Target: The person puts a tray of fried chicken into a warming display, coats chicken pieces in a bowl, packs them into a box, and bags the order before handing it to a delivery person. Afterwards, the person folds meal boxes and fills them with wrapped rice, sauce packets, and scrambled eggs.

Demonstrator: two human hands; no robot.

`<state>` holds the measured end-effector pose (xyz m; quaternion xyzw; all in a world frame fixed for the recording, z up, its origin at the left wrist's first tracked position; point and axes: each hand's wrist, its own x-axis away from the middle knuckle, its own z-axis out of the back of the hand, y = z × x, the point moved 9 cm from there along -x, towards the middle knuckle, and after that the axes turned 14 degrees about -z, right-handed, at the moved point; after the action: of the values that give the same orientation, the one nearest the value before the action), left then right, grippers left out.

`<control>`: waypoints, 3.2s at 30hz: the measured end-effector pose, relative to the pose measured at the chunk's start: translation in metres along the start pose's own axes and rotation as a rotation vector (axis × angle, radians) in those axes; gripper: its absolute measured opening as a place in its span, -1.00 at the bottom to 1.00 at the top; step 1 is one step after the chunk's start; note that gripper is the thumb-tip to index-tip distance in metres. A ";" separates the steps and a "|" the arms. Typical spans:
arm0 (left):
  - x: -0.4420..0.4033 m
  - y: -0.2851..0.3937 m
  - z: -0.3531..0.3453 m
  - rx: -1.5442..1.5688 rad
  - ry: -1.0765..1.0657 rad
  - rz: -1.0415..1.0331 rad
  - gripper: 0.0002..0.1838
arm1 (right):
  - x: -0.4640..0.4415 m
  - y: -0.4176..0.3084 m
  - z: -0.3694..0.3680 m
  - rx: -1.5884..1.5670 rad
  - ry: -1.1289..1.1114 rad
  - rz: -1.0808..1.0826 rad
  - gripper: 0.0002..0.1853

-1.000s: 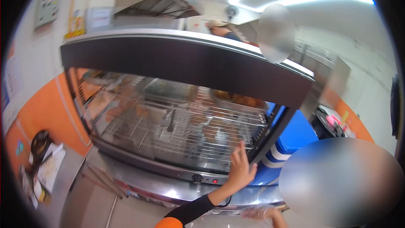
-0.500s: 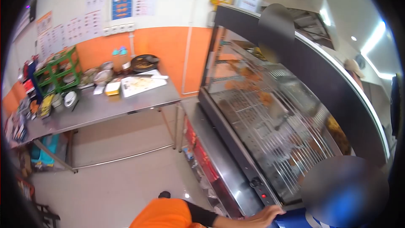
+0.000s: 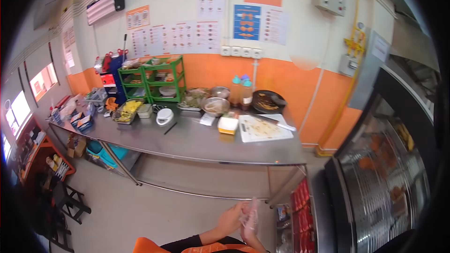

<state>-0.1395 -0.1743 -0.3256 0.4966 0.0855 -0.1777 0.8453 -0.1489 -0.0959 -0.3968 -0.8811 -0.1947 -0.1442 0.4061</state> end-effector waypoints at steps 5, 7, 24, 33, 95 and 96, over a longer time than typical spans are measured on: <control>-0.022 -0.055 0.071 -0.203 0.143 -0.036 -0.53 | -0.103 0.010 -0.083 0.260 -0.126 -0.066 -0.27; -0.034 -0.064 0.081 -0.146 0.106 0.023 -0.50 | -0.149 0.001 -0.095 0.250 -0.077 -0.123 -0.25; -0.289 -0.287 0.331 0.075 0.792 0.027 -0.80 | -0.365 -0.043 -0.347 0.832 -0.457 0.507 -0.41; -0.279 -0.547 0.618 0.247 1.216 0.321 -0.86 | -0.476 -0.004 -0.296 0.279 -0.262 -0.592 -0.57; -0.209 -0.382 0.349 0.477 0.115 0.162 -0.95 | -0.448 0.079 -0.365 1.778 -0.374 -0.011 -0.87; -0.209 -0.382 0.349 0.534 0.137 0.178 -0.94 | -0.449 0.077 -0.370 1.768 -0.383 0.047 -0.86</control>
<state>-0.4902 -0.6026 -0.3955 0.7181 0.0486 -0.0849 0.6891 -0.5450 -0.5287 -0.4007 -0.2606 -0.2807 0.2155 0.8982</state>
